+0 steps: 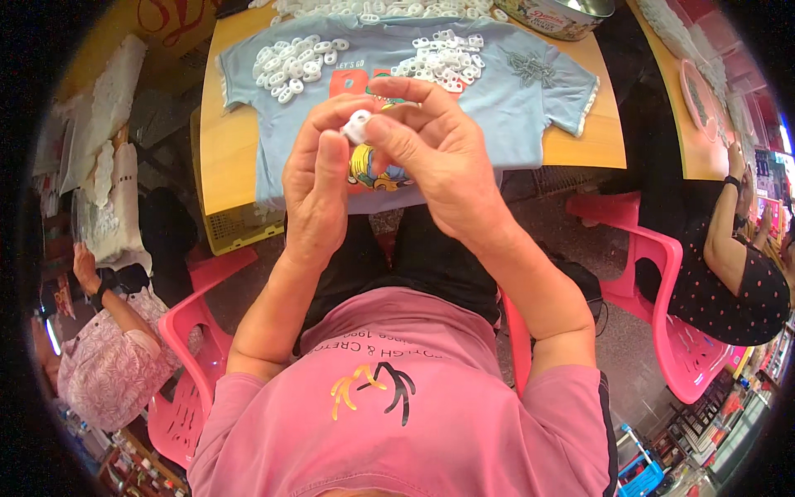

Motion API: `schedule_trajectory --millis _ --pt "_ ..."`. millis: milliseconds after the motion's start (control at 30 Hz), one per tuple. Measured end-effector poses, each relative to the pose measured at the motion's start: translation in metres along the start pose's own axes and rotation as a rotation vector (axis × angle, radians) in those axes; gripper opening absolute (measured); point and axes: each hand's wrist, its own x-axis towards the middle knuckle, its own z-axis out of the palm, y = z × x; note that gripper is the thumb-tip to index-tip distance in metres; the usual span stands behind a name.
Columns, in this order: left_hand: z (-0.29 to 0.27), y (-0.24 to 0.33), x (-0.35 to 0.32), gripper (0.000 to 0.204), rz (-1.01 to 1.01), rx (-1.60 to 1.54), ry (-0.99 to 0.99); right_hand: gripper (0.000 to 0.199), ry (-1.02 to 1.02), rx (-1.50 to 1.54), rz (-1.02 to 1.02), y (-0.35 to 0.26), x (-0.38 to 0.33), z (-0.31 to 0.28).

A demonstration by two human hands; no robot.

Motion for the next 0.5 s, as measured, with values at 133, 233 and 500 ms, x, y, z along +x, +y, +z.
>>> schedule_trajectory --millis 133,233,500 --pt "-0.009 0.009 -0.007 0.038 -0.002 0.028 -0.123 0.058 -0.073 0.209 0.098 0.003 -0.006 0.020" --pt "-0.017 0.014 -0.014 0.045 0.011 -0.048 -0.147 0.067 -0.162 0.287 0.121 0.007 -0.007 0.025" --pt "-0.038 0.026 -0.017 0.041 0.117 -0.136 -0.193 0.077 -0.267 0.325 0.046 0.009 -0.008 0.049"
